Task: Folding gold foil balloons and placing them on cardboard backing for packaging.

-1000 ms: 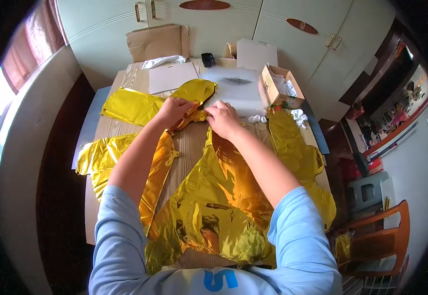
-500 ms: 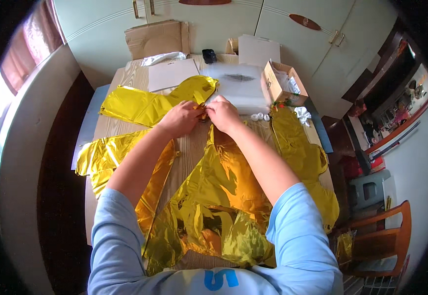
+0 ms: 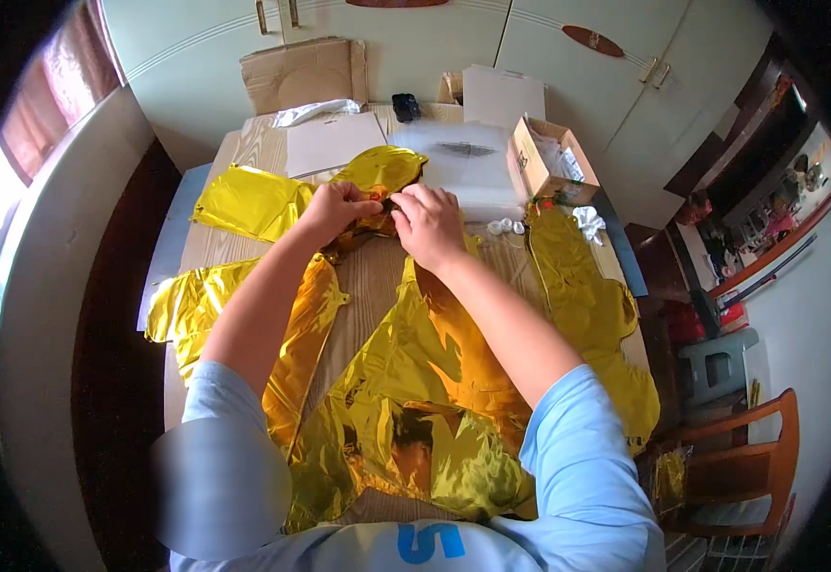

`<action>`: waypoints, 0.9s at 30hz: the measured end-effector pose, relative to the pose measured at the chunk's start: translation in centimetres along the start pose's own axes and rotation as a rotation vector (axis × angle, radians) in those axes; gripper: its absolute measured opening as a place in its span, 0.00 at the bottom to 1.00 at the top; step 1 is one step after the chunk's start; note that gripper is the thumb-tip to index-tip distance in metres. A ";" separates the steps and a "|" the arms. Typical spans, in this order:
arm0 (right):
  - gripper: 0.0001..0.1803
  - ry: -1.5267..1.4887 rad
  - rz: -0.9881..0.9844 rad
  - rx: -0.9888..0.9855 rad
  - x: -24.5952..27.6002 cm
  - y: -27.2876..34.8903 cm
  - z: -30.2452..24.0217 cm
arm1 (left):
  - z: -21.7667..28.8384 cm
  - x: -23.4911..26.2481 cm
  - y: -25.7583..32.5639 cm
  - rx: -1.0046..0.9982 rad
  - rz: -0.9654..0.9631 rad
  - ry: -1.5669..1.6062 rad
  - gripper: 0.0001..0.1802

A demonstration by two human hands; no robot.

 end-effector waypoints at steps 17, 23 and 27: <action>0.13 0.311 -0.468 0.116 -5.2 0.5 -0.8 | 3.4 6.4 -0.6 0.001 0.289 -0.614 0.19; 0.20 0.204 -0.542 -0.111 -6.1 -3.0 -2.1 | 5.9 10.9 -1.8 -0.145 0.350 -0.648 0.20; 0.34 0.260 -0.485 -0.129 -8.3 -3.1 -2.5 | 7.7 11.2 -1.9 -0.111 0.345 -0.738 0.17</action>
Point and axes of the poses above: each hand's wrist, its own y-axis away from the middle knuckle, its own x-axis out of the back of the hand, z = x × y, the point moved 10 cm from there along -y, towards the middle knuckle, and after that the axes turned 6 degrees about -x, right-handed, at the moved point
